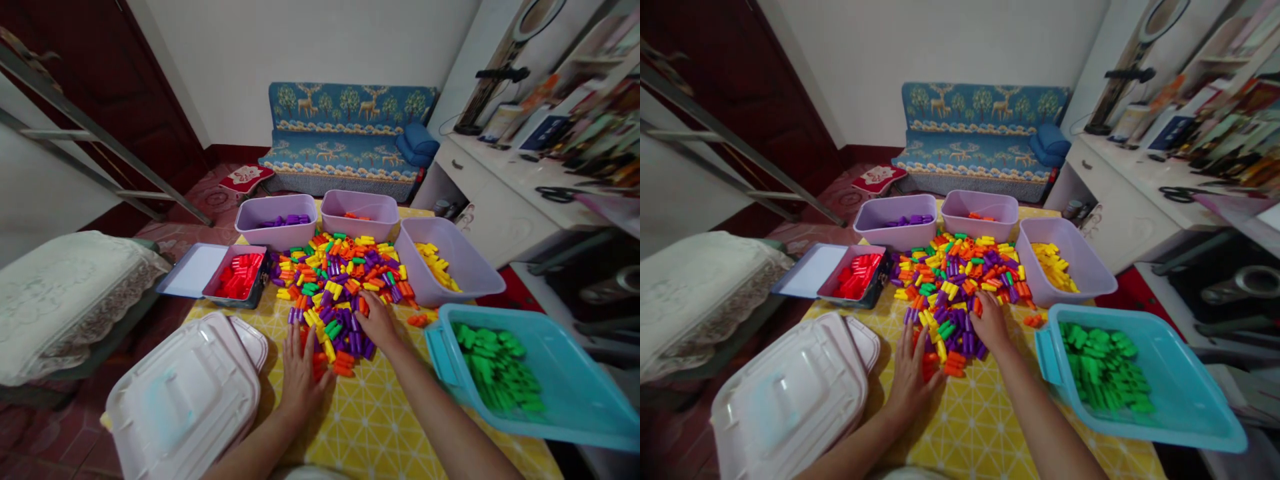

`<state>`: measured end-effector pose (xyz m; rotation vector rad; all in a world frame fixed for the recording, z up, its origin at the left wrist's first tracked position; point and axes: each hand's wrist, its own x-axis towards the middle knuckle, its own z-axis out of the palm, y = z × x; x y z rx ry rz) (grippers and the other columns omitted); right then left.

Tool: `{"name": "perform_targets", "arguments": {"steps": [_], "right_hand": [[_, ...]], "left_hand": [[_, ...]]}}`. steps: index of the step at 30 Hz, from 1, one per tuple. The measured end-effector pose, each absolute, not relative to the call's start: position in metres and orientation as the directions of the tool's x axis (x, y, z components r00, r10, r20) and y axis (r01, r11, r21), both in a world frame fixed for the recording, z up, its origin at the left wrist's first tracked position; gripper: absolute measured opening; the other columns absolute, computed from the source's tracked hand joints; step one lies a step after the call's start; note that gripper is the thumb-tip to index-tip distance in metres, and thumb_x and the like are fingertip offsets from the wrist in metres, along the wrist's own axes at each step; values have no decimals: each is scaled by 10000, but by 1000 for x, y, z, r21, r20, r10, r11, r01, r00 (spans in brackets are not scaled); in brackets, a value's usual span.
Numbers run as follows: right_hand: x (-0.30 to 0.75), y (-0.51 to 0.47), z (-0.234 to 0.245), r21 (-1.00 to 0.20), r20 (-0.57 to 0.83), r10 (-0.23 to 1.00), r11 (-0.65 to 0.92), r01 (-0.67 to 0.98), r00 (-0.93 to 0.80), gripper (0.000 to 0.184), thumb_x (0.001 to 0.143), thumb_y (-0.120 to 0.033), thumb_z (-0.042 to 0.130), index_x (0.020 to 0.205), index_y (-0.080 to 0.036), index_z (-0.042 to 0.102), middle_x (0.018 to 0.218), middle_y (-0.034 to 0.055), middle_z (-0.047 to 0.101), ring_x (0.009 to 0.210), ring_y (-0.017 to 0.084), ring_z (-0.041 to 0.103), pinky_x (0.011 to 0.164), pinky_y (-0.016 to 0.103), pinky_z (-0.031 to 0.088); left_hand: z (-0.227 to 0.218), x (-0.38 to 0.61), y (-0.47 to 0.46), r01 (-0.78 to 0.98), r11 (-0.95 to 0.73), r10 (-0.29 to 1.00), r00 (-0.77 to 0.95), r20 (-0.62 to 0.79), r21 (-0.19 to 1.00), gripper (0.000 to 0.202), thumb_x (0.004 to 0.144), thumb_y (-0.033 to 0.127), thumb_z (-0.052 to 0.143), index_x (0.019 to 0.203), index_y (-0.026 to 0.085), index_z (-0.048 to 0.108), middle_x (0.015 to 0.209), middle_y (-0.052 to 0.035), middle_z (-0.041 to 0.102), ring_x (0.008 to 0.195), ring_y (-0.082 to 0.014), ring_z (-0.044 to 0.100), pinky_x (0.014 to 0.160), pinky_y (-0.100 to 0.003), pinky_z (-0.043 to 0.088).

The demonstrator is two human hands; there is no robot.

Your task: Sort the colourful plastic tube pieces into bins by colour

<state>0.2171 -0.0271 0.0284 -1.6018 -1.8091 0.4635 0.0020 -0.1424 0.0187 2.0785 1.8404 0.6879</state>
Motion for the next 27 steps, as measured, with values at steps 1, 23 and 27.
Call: {"name": "perform_targets", "arguments": {"steps": [1, 23, 27], "right_hand": [[216, -37, 33, -666, 233, 972, 175, 725, -21, 491, 767, -197, 531, 1257, -197, 558, 1270, 108, 598, 1223, 246, 529, 1070, 472, 408], [145, -55, 50, -714, 463, 886, 360, 601, 19, 491, 933, -227, 454, 1418, -234, 381, 1592, 112, 190, 1469, 244, 188, 1147, 518, 316], [148, -56, 63, -673, 538, 840, 373, 639, 76, 474, 925, -207, 464, 1396, -223, 415, 1532, 140, 318, 1420, 243, 310, 1115, 513, 365]], "left_hand": [[17, 0, -146, 839, -168, 979, 80, 188, 517, 854, 800, 357, 651, 1517, 229, 206, 1621, -157, 26, 1489, -356, 48, 1141, -595, 234], [66, 30, -66, 214, -167, 962, -178, 207, 962, 301, 909, 246, 498, 1196, 240, 591, 1397, -94, 514, 1335, -223, 446, 1116, -439, 367], [61, -9, -44, 403, -263, 869, -297, 397, 877, 325, 883, 142, 442, 1150, 228, 605, 1284, -84, 582, 1263, -209, 499, 1104, -439, 375]]}}
